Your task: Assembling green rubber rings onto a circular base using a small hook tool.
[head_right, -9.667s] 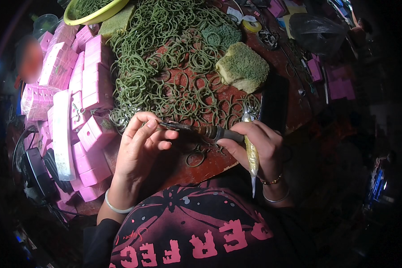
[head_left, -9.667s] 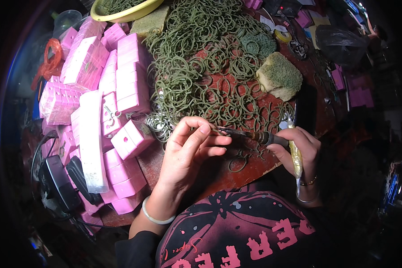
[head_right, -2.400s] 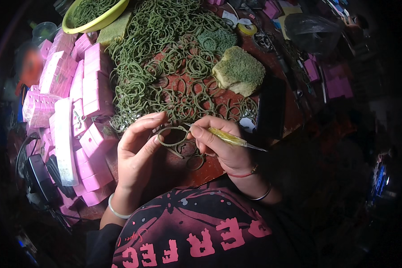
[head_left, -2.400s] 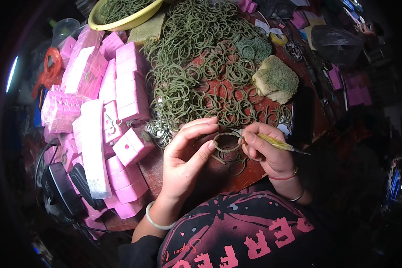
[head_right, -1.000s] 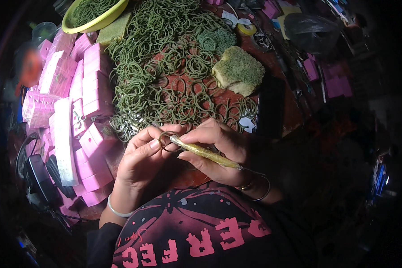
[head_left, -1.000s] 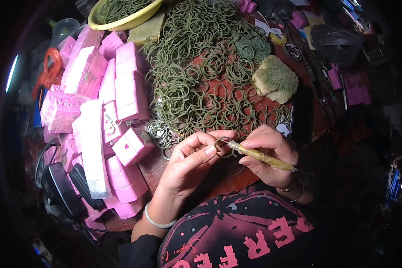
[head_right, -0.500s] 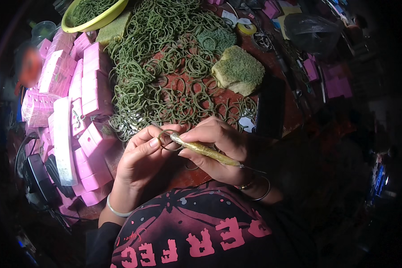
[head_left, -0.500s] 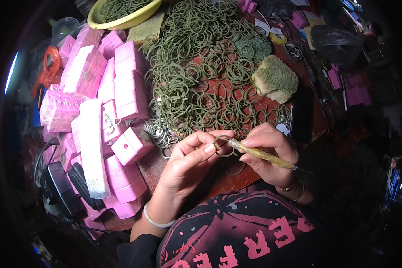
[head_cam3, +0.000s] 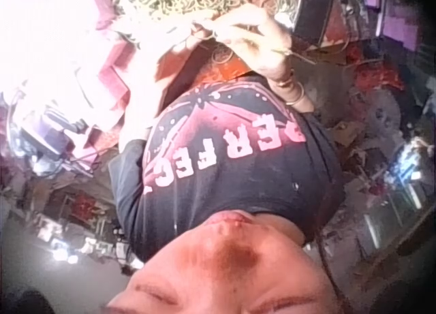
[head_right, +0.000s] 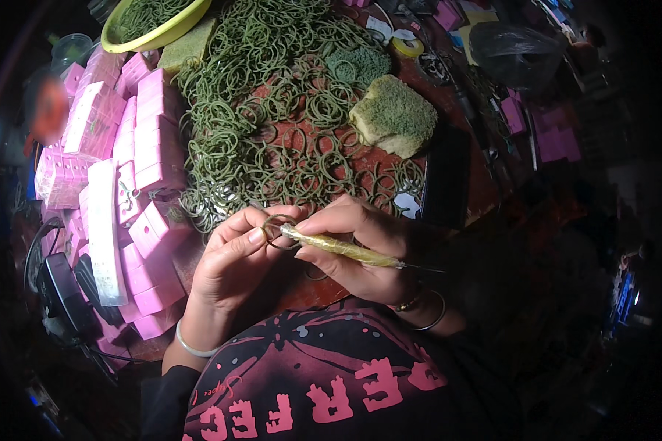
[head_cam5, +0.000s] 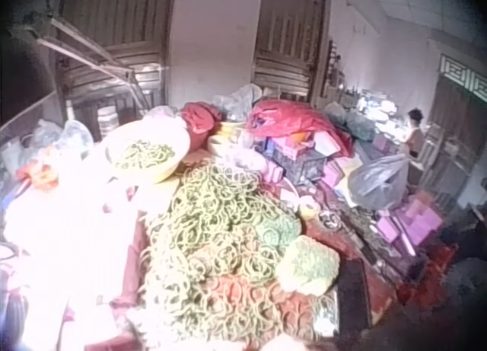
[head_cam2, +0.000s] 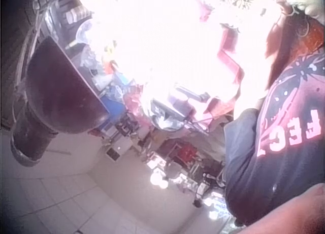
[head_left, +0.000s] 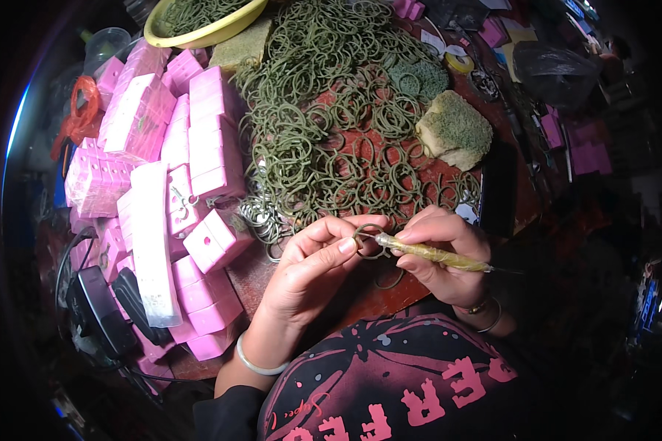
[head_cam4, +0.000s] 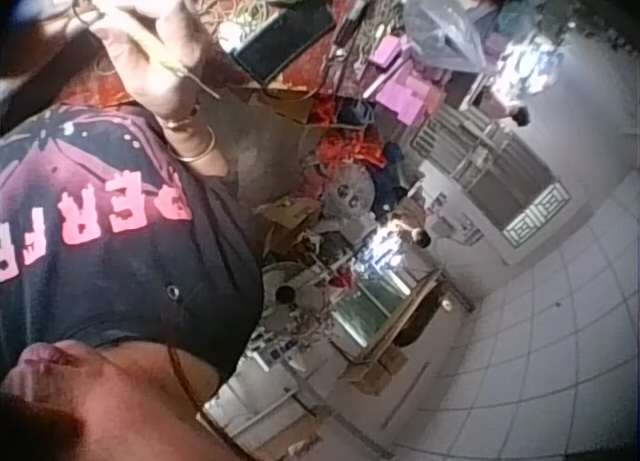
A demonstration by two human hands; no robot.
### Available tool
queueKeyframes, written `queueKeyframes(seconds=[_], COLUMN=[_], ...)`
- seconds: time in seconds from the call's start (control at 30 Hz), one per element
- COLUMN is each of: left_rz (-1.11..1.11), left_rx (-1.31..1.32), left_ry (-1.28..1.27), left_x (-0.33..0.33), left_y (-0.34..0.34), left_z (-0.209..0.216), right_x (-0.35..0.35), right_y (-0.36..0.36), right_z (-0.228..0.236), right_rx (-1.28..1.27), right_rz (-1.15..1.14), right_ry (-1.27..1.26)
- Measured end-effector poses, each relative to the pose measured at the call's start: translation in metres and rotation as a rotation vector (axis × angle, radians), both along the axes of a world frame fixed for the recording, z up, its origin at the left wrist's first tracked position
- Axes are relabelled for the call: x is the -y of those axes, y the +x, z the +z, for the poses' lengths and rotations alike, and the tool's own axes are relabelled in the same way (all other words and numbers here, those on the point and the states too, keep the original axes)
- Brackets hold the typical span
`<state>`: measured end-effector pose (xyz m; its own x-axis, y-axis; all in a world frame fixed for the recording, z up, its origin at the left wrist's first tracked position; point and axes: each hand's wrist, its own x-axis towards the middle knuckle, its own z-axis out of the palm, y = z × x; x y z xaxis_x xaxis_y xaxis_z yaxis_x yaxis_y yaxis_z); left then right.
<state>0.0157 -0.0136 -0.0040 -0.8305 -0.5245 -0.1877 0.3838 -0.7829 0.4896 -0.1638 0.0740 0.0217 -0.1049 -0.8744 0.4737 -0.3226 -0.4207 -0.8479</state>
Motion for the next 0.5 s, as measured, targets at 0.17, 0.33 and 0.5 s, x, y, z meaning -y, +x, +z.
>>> queueKeyframes(seconds=[0.17, 0.33, 0.5], left_rz=[-0.008, 0.022, 0.086], left_rx=[0.012, 0.087, 0.175], left_ry=[-0.017, -0.099, -0.333], left_x=[0.0009, -0.0001, -0.0015], left_y=[0.0000, -0.0001, -0.0016], left_z=[0.0004, 0.0028, 0.0016], right_x=[-0.0019, 0.0008, 0.0012], right_y=[-0.0002, -0.0013, -0.0041], right_z=[0.0009, 0.0014, 0.0054], right_rx=[0.027, -0.020, -0.024], right_rz=[-0.008, -0.029, -0.025], right_ry=[0.036, -0.016, -0.053])
